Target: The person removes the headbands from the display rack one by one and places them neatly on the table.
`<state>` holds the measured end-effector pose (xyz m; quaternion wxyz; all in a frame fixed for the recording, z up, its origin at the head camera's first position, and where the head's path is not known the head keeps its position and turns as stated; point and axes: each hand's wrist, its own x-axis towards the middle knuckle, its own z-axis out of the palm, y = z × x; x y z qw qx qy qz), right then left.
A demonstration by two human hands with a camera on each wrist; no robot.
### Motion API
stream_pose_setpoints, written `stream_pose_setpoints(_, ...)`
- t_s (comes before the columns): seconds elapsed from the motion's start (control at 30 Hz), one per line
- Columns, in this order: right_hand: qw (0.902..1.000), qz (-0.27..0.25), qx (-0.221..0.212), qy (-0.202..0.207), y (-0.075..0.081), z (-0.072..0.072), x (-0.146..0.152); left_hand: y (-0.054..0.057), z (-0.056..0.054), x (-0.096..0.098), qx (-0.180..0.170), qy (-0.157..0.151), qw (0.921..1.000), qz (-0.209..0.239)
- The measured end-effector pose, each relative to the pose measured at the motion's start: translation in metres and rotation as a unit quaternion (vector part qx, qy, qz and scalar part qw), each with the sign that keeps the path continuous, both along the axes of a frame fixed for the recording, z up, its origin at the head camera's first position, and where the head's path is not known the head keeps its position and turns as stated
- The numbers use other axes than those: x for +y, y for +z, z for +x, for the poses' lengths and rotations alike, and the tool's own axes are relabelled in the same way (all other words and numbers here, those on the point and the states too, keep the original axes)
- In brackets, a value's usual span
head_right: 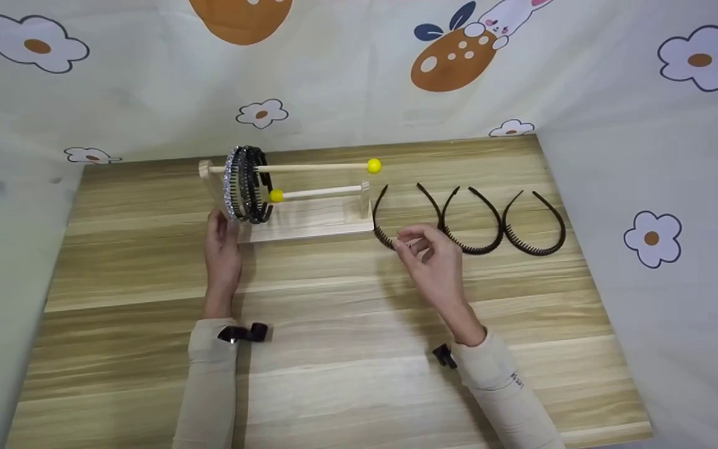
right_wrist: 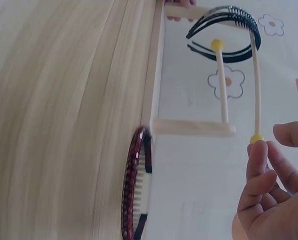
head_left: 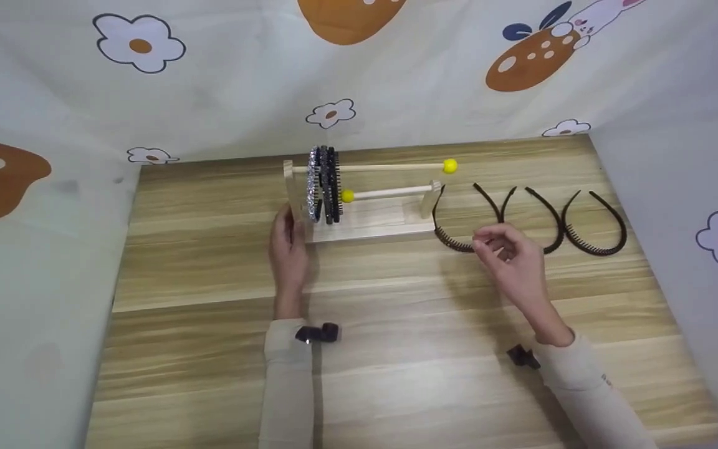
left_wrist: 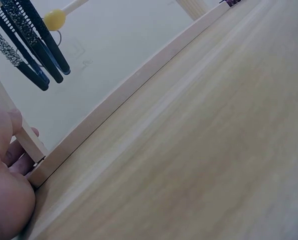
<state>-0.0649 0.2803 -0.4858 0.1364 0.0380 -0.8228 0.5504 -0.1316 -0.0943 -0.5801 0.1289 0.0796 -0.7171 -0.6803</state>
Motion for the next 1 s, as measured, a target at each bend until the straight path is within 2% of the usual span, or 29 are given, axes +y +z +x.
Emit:
stream_pose_setpoints(0.27,0.9993,-0.031,0.004,0.022,0.007,-0.003,-0.034,-0.003,0.0,0.001,0.008,0.0,1.0,0.001)
stream_pose_setpoints(0.47,0.9982,-0.051,0.002,0.03,0.013,-0.01,-0.055,0.0,0.001,0.003,0.003,0.0,0.9999,0.012)
stream_pose_setpoints(0.77,0.9923,-0.105,-0.036,0.054,0.025,-0.021,-0.085,0.002,-0.001,0.001,-0.004,0.0,1.0,0.002)
stream_pose_setpoints(1.0,0.9874,-0.136,-0.053,0.06,0.027,-0.034,-0.106,0.001,0.0,0.001,-0.016,0.0,0.9998,-0.009)
